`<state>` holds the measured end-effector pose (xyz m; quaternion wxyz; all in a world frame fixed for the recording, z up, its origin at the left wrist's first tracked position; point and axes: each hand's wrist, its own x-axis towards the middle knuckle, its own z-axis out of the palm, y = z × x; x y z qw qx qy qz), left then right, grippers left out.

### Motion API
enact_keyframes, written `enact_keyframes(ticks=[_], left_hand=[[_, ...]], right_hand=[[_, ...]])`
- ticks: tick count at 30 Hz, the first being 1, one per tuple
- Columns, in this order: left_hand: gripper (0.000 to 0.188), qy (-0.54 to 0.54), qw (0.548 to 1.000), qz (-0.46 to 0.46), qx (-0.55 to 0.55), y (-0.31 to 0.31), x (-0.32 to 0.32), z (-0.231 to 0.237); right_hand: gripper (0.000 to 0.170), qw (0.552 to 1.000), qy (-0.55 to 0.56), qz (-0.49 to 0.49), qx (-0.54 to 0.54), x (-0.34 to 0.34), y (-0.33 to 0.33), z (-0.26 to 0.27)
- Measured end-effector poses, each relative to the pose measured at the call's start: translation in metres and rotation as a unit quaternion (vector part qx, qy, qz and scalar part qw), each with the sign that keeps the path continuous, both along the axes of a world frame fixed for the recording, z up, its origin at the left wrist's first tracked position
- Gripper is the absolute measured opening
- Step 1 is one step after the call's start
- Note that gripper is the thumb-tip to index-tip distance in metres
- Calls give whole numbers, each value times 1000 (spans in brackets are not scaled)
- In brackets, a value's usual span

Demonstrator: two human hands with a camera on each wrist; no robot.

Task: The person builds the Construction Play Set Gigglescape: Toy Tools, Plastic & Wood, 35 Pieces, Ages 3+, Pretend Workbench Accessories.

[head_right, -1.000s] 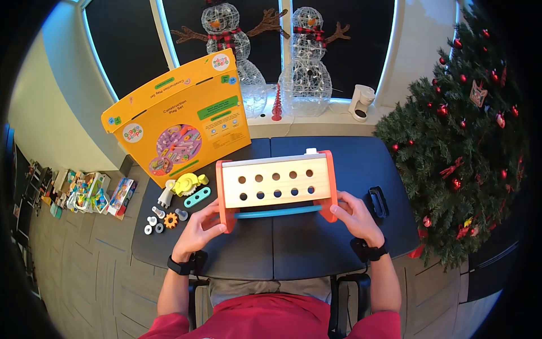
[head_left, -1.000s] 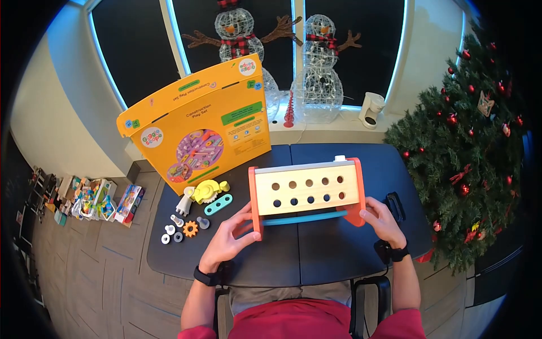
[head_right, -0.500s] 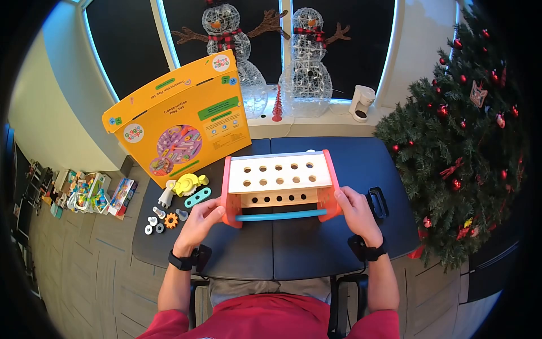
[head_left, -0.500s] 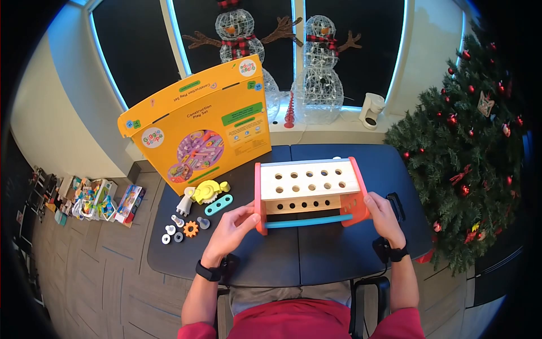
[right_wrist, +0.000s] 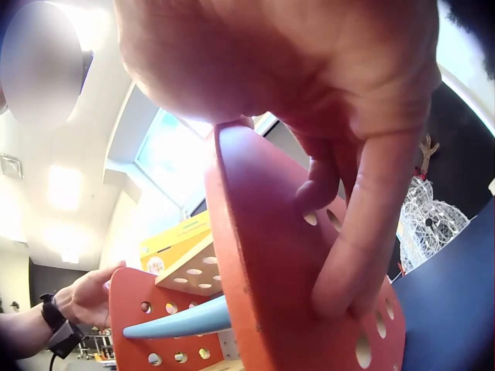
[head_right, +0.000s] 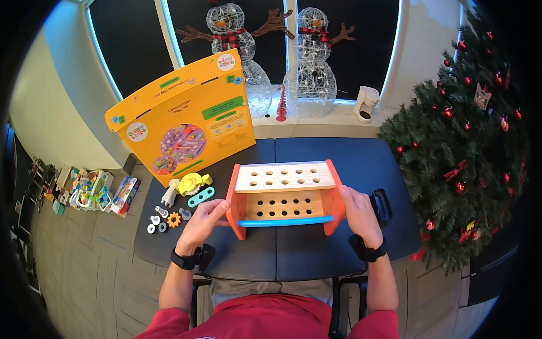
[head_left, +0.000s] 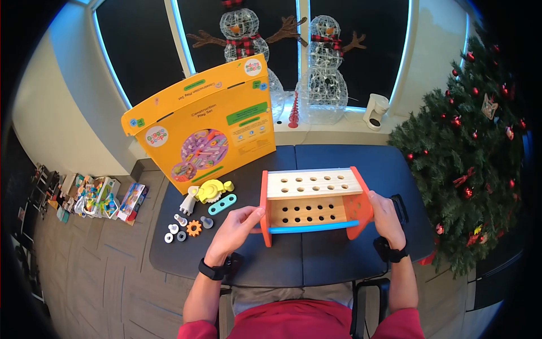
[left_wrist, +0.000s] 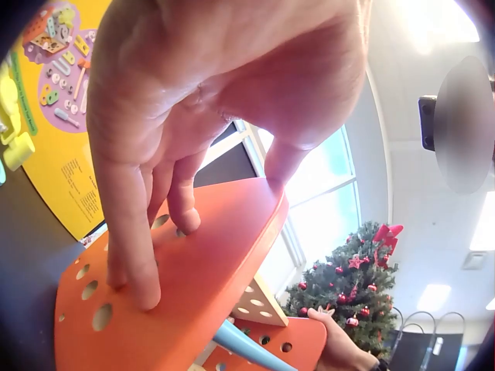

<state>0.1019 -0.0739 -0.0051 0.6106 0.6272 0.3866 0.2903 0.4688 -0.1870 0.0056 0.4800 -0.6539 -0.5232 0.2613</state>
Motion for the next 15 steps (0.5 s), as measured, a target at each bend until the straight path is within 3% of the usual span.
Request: enact_keyframes(ticks=[6, 15], left_hand=[[53, 0, 1000, -6, -6, -3, -1, 1], [47, -43, 998, -23, -33, -5, -13, 1]], right_hand=[[59, 993, -120, 9, 8, 6, -1, 3], [54, 1000, -23, -6, -13, 0, -2, 9]])
